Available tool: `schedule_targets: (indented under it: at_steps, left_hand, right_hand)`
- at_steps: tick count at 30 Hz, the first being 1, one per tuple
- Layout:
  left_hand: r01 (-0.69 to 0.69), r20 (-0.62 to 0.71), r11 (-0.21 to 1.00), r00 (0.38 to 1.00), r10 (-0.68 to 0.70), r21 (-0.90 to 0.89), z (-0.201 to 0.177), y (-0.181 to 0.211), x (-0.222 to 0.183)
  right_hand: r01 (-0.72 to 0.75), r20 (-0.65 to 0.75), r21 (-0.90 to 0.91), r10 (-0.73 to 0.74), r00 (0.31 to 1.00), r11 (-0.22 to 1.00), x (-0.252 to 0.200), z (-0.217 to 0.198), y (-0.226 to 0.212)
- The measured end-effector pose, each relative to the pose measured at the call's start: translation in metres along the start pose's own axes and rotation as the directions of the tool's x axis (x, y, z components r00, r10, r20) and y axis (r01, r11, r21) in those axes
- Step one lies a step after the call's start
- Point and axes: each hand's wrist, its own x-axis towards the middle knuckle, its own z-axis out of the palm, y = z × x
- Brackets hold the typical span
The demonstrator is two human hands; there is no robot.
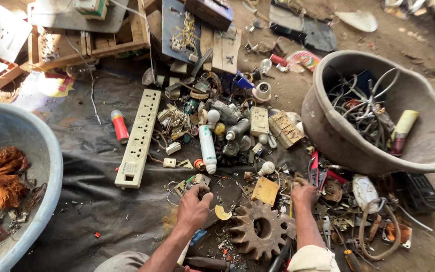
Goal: The person uses a hammer to strike electrical components against a large metal gear on a tarp, separating the copper wire and plastic parts by hand.
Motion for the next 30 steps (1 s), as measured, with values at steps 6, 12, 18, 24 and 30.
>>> schedule_targets:
  at_steps: [6,12,18,24,30]
  left_hand:
    - [-0.006,0.01,1.0,1.0,0.006,0.008,0.002,0.009,-0.003]
    - [0.042,0.038,0.999,0.998,-0.043,0.015,0.003,0.012,-0.006]
    - [0.074,0.053,0.996,0.996,-0.076,0.042,0.0,0.01,-0.003]
    - [0.032,0.088,0.997,0.995,-0.038,0.069,0.003,0.011,-0.004]
    - [0.073,0.093,0.996,0.993,-0.078,0.054,0.001,0.011,-0.008]
  right_hand:
    - [0.102,0.052,-0.034,-0.1,0.994,0.994,-0.018,-0.014,-0.034]
    - [0.544,0.581,-0.306,-0.299,0.757,0.781,-0.093,0.013,-0.15]
    - [0.177,0.536,-0.171,-0.059,0.842,0.969,-0.103,0.024,-0.175]
    - [-0.51,0.695,0.669,-0.211,0.687,0.54,-0.105,-0.016,-0.128]
    - [-0.624,0.684,0.728,-0.368,0.63,0.285,-0.147,-0.044,-0.123]
